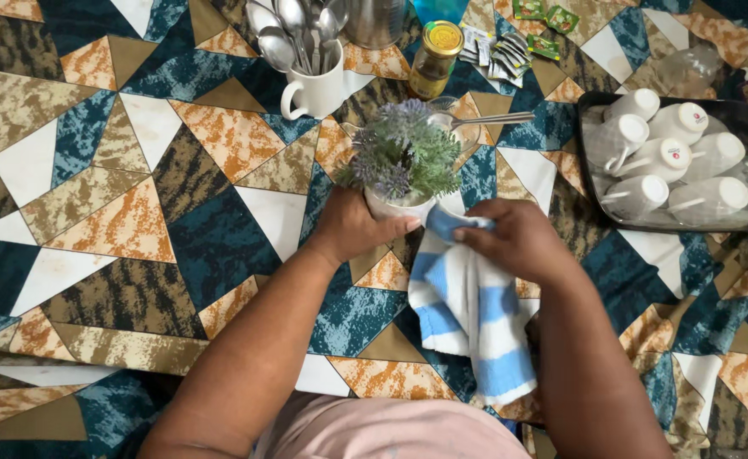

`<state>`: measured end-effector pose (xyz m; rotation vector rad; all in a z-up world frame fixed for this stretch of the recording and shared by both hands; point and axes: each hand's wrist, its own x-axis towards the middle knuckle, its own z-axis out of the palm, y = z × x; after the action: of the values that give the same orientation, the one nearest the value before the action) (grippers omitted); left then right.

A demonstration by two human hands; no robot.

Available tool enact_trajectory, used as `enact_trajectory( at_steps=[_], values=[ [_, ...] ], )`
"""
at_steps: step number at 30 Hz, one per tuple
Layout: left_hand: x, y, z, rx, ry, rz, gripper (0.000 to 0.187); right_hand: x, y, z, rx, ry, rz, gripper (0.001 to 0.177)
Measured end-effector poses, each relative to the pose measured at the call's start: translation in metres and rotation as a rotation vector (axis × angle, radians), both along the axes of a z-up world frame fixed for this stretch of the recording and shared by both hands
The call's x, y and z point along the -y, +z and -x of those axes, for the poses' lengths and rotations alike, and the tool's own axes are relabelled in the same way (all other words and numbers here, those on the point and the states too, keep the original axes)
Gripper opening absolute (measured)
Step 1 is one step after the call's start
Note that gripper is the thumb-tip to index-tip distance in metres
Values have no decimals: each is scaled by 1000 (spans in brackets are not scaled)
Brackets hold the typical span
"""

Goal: The person wipes and cleans small artificial flower pots and a blue cloth using their hands and a white towel.

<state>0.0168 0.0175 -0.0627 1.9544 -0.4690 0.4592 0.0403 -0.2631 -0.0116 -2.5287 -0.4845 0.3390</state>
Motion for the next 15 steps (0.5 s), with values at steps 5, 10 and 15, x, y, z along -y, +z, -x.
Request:
enact_trajectory(
  at_steps=[5,10,15],
  values=[
    [9,-5,-1,-97,44,61,51,13,-17,6,-32,-87,-972,12],
    [29,-16,-3,-62,209,-69,34,-46,-22,29,684,68,-554,21],
    [35,-2,8,425,162,-235,33,-59,9,41,860,159,-378,16]
  ],
)
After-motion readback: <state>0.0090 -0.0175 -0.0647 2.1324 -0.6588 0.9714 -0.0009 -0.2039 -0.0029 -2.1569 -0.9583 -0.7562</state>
